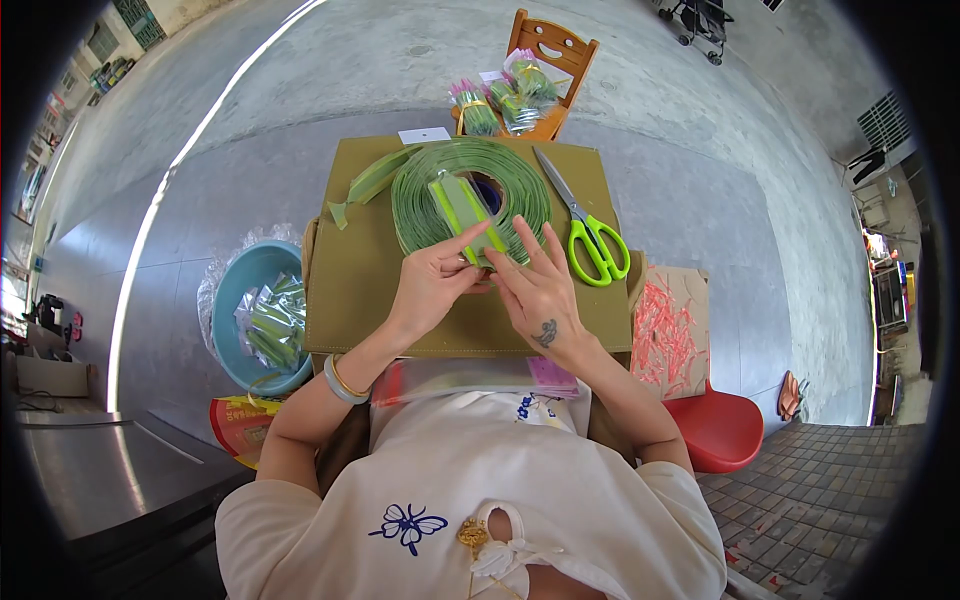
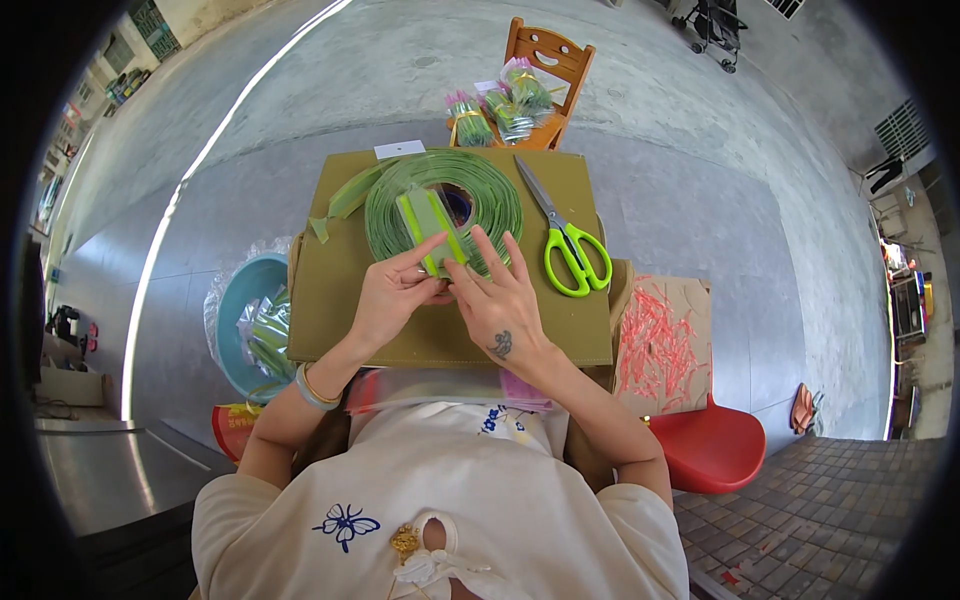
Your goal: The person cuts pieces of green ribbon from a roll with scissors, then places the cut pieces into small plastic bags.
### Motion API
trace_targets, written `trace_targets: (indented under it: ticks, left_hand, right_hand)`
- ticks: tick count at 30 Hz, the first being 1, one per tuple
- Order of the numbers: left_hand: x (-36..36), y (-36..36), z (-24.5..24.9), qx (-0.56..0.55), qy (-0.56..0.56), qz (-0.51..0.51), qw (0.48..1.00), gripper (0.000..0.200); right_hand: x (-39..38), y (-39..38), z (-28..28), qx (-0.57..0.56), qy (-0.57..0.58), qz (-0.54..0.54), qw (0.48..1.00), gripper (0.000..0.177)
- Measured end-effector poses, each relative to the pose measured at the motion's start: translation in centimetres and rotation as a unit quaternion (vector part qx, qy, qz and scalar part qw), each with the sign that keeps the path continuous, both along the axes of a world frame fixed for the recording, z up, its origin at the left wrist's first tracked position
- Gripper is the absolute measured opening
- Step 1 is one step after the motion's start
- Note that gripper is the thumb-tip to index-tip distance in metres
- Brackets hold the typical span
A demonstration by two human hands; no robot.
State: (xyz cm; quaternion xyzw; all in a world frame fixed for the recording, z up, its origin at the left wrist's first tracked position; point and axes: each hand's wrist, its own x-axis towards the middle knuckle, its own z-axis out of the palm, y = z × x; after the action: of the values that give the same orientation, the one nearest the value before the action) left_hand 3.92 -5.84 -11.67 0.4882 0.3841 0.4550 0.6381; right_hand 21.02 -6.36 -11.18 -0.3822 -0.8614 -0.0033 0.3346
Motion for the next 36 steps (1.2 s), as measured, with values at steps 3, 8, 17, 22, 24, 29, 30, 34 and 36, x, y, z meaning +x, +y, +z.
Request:
trace_targets:
  ticks: [3,8,17,22,24,29,30,34,36]
  left_hand:
    - [0.1,-0.7,0.1,0.037,0.024,-0.019,0.999,0.057]
    - [0.4,-1.2,-0.7,0.061,0.046,0.010,0.997,0.063]
    - [-0.7,-1.6,1.2,-0.076,-0.035,0.035,0.996,0.070]
    - [-1.0,-1.8,0.5,-0.044,0.035,0.040,0.998,0.069]
    - [-1.0,-1.8,0.1,-0.022,0.056,0.040,0.997,0.068]
    - [-1.0,-1.9,0.5,-0.038,0.047,0.054,0.997,0.069]
    - [-0.9,-1.9,0.7,-0.045,0.037,0.056,0.997,0.069]
    - [-0.6,-2.0,1.6,-0.065,0.023,0.047,0.997,0.071]
    - [-0.7,-2.2,2.7,-0.080,0.054,0.033,0.995,0.072]
  right_hand:
    - [-1.0,0.2,0.4,-0.045,0.008,0.013,0.999,0.038]
    - [-2.0,1.4,-0.2,-0.020,-0.041,0.010,0.999,0.046]
    - [-0.8,-0.4,0.4,-0.007,0.006,0.021,1.000,0.021]
    - [-1.6,0.1,0.6,-0.032,-0.014,0.027,0.999,0.013]
    - [-1.6,0.1,0.6,-0.059,-0.019,0.025,0.998,0.012]
    - [-1.9,0.0,0.2,-0.041,-0.043,0.027,0.998,0.010]
    - [-1.9,-0.1,0.4,-0.039,-0.045,0.025,0.998,0.009]
    - [0.9,-1.8,3.7,-0.107,0.057,0.052,0.991,0.012]
    - [5.4,-1.1,6.3,-0.134,0.159,-0.005,0.978,0.013]
